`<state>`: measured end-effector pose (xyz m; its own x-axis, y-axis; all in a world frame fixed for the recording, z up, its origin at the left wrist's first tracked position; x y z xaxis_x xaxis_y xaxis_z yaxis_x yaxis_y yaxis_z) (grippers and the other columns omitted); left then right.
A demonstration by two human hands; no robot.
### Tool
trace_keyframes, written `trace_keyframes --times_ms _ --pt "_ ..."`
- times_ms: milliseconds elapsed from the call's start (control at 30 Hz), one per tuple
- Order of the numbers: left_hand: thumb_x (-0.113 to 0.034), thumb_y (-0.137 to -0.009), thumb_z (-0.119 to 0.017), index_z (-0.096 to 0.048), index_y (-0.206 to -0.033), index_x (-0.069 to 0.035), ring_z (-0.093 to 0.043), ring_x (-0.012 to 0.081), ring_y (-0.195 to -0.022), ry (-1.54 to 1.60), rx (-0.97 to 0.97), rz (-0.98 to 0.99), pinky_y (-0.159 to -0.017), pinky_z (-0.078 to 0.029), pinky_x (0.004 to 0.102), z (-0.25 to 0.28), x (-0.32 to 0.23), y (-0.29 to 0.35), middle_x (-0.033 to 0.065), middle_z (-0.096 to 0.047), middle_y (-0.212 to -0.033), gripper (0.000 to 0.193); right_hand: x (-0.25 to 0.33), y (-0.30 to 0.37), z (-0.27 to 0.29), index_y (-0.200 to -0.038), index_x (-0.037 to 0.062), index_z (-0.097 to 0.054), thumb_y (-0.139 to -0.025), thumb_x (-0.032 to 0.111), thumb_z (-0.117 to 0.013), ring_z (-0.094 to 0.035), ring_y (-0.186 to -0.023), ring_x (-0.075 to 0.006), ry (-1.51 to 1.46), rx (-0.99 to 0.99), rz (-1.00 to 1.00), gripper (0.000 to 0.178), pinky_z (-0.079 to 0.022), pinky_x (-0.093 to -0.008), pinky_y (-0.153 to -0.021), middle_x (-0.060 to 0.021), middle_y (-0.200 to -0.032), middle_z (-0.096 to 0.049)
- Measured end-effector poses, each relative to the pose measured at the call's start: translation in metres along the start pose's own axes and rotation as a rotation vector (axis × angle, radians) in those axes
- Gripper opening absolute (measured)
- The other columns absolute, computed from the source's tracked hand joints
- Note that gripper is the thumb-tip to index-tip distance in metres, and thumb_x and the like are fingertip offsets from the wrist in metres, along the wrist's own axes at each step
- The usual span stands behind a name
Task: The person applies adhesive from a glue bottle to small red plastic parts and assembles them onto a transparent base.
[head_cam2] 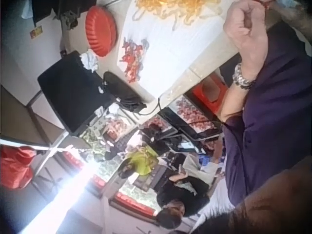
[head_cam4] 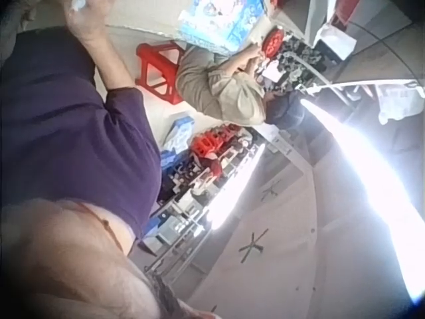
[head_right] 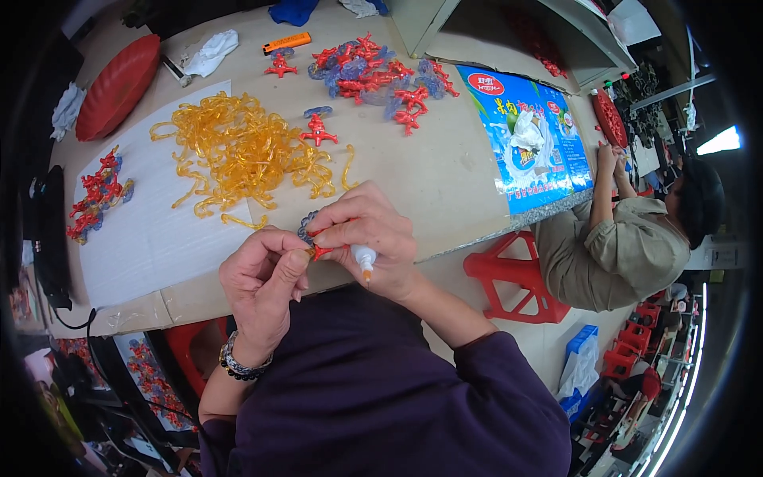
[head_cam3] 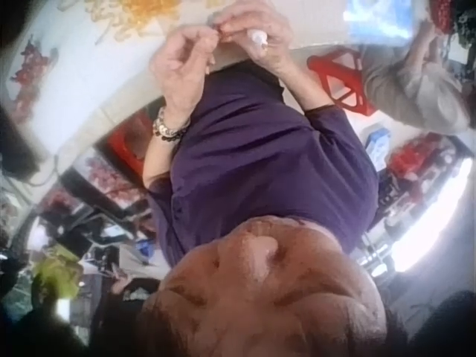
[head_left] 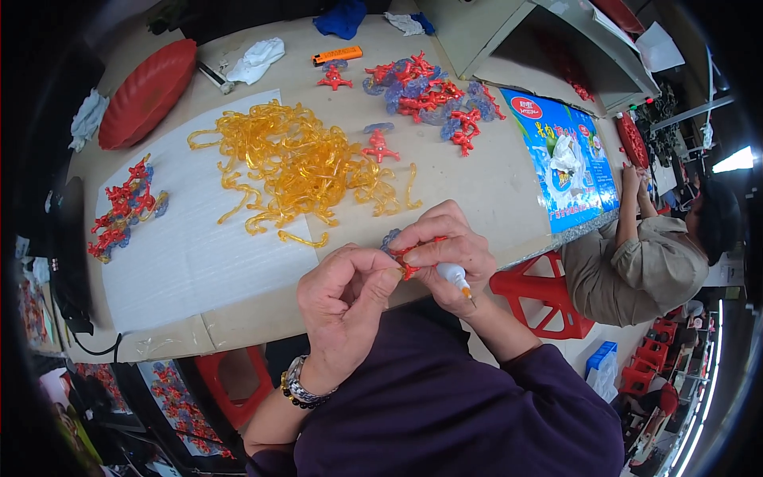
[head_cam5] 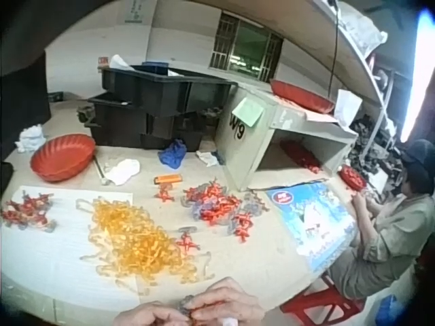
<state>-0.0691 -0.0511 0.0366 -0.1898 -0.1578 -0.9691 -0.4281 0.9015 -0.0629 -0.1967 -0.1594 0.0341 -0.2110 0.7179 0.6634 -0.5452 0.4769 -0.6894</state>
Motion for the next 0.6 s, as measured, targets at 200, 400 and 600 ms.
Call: trace_keyframes --times_ms 200,400,600 --pt "-0.006 -0.090 -0.067 -0.064 -0.088 0.001 -0.049 0.0020 -0.057 0.122 -0.005 0.087 -0.050 -0.038 0.0166 0.002 0.000 0.000 -0.0015 -0.058 -0.075 0.008 -0.002 -0.004 0.000 -0.086 0.0069 -0.068 -0.071 0.005 -0.080 -0.059 -0.081 -0.0204 -0.044 0.057 -0.076 0.019 -0.046 -0.0322 -0.074 -0.0108 -0.092 -0.071" --pt "-0.007 -0.087 -0.072 -0.064 -0.089 -0.001 -0.049 0.0017 -0.056 0.191 -0.019 0.206 -0.049 -0.038 0.0159 0.006 -0.005 -0.008 -0.0027 -0.060 -0.069 0.010 -0.016 -0.011 0.000 -0.086 0.0059 -0.067 -0.070 0.010 -0.083 -0.060 -0.084 -0.0195 -0.271 0.124 -0.249 0.023 -0.047 -0.0317 -0.075 -0.0115 -0.090 -0.070" --pt "-0.006 -0.081 -0.077 -0.058 -0.106 -0.001 -0.053 0.0011 -0.069 0.243 -0.005 0.062 -0.060 -0.041 0.0153 0.013 -0.001 -0.009 -0.0014 -0.060 -0.082 0.032 -0.020 -0.006 -0.015 -0.087 0.0064 -0.067 -0.072 0.013 -0.084 -0.060 -0.084 -0.0182 -0.872 0.044 -0.616 0.024 -0.048 -0.0310 -0.077 -0.0137 -0.091 -0.067"
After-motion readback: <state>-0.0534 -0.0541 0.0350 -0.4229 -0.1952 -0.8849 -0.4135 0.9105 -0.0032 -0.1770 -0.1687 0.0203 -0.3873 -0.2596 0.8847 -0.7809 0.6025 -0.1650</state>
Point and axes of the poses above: each hand's wrist, its own y-axis away from the middle knuckle, its own z-axis out of the back of the hand, x = y × z, the point moved 2 cm from there along -y, towards the middle knuckle
